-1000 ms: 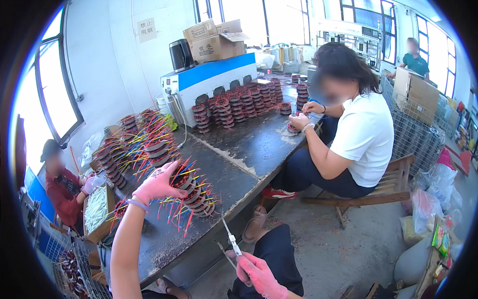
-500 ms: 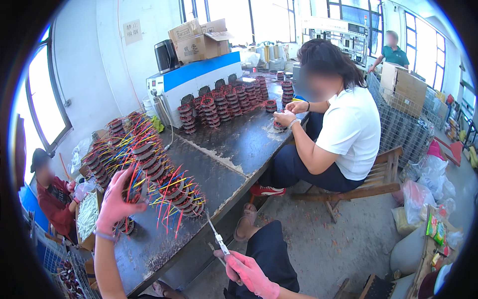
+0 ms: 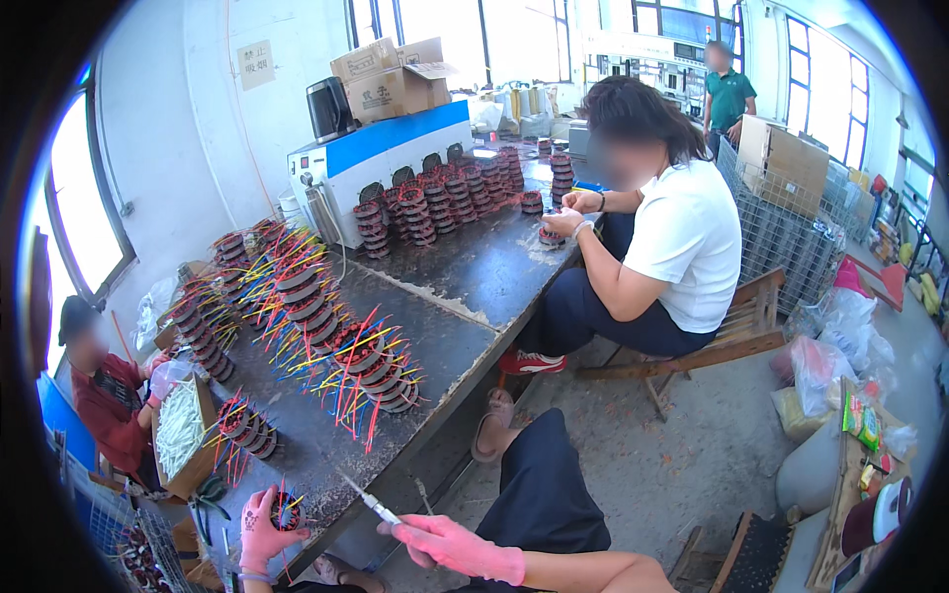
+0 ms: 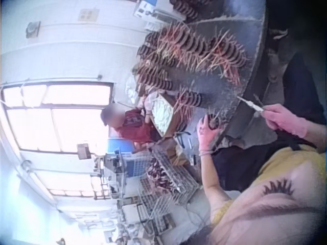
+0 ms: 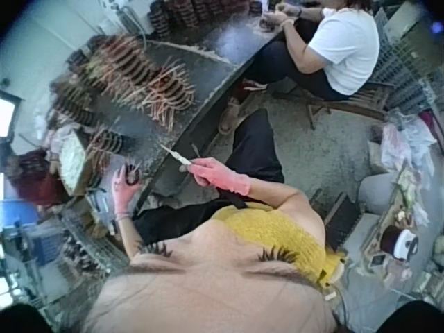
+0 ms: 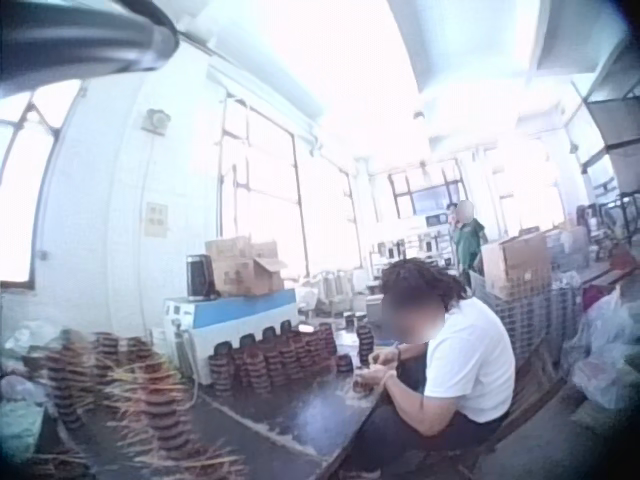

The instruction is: The person uses a handheld torch to heat wires on circular motor components at a workbench. They handle the components one at a time and move them between stacks on the table.

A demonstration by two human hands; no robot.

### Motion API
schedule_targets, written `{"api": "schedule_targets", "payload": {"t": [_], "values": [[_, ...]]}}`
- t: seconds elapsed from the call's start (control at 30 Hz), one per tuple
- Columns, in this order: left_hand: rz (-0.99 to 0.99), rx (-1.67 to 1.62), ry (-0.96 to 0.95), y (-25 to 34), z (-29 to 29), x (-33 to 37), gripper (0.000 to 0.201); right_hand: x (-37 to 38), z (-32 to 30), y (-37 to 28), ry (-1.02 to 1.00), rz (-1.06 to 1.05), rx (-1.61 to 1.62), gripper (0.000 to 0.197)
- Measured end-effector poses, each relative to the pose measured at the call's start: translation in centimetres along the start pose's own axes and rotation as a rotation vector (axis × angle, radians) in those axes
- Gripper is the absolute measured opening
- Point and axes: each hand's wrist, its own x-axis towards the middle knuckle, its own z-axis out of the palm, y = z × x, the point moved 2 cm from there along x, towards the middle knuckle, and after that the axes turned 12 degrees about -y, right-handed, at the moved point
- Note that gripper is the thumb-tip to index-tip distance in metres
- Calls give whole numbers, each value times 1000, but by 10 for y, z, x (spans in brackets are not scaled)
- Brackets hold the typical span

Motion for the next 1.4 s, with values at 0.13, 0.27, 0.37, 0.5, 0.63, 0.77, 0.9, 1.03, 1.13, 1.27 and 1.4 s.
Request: {"api": "schedule_targets", "payload": {"t": [0.13, 0.27, 0.37, 0.5, 0.63, 0.77, 0.9, 1.03, 1.13, 1.27, 1.4], "values": [[-27, -34, 39, -3, 19, -3, 100, 21, 8, 22, -63, 34, 35, 42], [-31, -34, 45, 1, 27, -3, 99, 31, 13, 31, -58, 76, 12, 42], [-33, -17, -10, 1, 27, -2, 102, 36, 12, 30, -71, 94, -68, 42], [-67, -50, -18, -4, 28, -9, 104, 38, 26, 9, -78, 158, -95, 43], [-74, -69, -50, -7, 30, -6, 103, 36, 27, 3, -71, 170, -32, 42], [-78, -77, -59, -13, 33, -5, 105, 34, 27, 3, -67, 165, -11, 40], [-72, -72, -44, -15, 37, -5, 105, 32, 26, 1, -60, 173, -26, 40], [-86, -69, -60, -11, 32, -6, 103, 33, 26, 4, -71, 165, -49, 40], [-71, -64, -50, -13, 35, -6, 104, 33, 26, 5, -78, 147, -56, 41], [-67, -80, -40, -10, 34, -8, 104, 33, 25, 8, -79, 149, -53, 42], [-76, -82, -44, -9, 33, -8, 105, 33, 26, 6, -77, 147, -58, 43]]}}
